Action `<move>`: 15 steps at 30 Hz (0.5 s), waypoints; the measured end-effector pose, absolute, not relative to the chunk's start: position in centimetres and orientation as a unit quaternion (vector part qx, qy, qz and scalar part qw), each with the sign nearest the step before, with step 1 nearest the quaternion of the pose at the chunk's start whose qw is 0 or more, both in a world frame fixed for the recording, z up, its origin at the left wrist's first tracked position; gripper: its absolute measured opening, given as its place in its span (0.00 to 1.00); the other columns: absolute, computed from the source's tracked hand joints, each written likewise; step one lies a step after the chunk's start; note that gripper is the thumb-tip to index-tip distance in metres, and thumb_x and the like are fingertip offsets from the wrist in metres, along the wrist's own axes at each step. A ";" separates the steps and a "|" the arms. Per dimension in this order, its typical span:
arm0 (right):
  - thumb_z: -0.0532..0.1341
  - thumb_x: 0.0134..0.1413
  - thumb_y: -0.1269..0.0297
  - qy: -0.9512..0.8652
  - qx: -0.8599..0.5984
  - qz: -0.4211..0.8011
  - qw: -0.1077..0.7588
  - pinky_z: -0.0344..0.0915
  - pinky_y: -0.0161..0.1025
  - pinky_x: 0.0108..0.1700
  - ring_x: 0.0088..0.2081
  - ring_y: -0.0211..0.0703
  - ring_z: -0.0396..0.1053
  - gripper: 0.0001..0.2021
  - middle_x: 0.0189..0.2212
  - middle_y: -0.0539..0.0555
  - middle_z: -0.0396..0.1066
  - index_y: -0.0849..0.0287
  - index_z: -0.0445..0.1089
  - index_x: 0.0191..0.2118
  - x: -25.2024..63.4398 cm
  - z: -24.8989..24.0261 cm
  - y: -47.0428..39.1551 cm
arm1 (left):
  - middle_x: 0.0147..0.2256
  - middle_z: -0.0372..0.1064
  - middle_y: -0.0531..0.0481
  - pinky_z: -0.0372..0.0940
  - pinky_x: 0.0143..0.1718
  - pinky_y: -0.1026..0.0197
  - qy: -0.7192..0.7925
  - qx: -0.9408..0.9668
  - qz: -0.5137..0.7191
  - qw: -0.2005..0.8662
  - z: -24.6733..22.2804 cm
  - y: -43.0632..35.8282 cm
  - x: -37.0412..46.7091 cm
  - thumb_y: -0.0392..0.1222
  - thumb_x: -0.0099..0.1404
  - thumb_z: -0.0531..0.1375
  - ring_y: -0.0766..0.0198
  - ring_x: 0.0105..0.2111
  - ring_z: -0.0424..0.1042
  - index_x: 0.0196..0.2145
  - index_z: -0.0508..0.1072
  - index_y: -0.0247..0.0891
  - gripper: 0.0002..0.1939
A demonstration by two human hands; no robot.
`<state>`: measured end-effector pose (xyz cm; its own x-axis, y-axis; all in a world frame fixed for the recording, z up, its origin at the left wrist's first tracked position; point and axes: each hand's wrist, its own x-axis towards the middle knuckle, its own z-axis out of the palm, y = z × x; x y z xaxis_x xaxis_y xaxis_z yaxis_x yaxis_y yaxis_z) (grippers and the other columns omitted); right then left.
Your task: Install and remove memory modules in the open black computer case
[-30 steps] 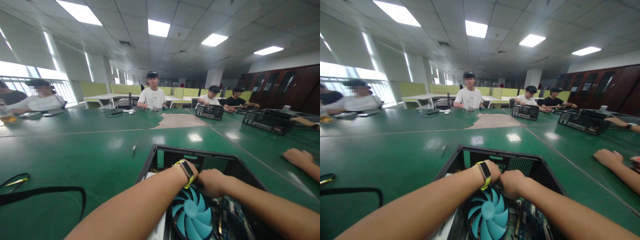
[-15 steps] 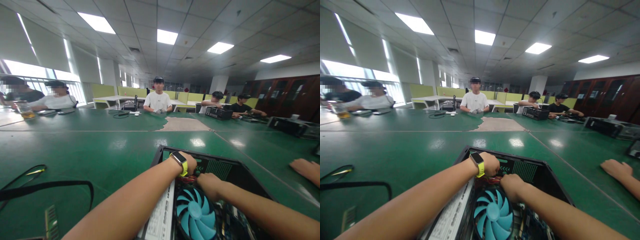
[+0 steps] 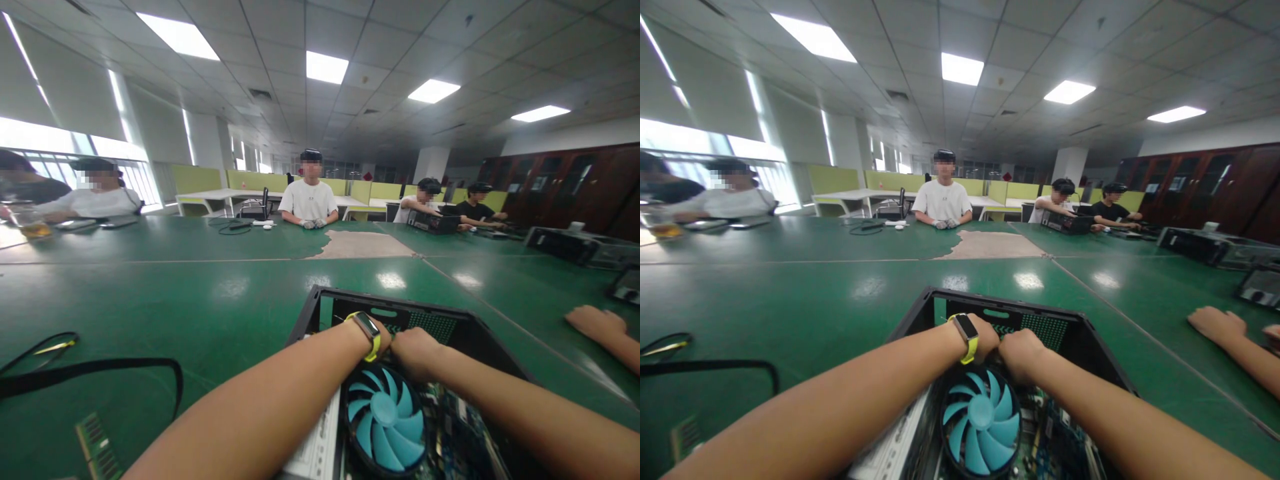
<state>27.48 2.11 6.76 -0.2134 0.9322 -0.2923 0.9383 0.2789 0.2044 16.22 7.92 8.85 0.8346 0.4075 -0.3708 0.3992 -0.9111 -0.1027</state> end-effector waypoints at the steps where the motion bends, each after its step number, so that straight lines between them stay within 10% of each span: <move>1: 0.64 0.35 0.72 0.771 0.607 -0.004 0.192 0.66 0.46 0.42 0.40 0.57 0.73 0.12 0.35 0.66 0.75 0.64 0.75 0.33 27.8 6.8 2.1 | 0.34 0.76 0.39 0.67 0.33 0.58 -0.204 -0.958 0.201 0.012 8.9 7.9 16.3 0.37 0.48 0.64 0.51 0.35 0.73 0.36 0.78 0.34 0.14; 15: 0.58 0.45 0.59 0.768 0.633 0.002 0.096 0.67 0.42 0.34 0.34 0.53 0.74 0.11 0.30 0.55 0.76 0.53 0.76 0.33 27.9 9.8 -2.6 | 0.41 0.74 0.34 0.68 0.36 0.53 -0.189 -0.955 0.221 0.053 8.7 7.3 16.8 0.37 0.55 0.60 0.48 0.39 0.73 0.40 0.76 0.31 0.15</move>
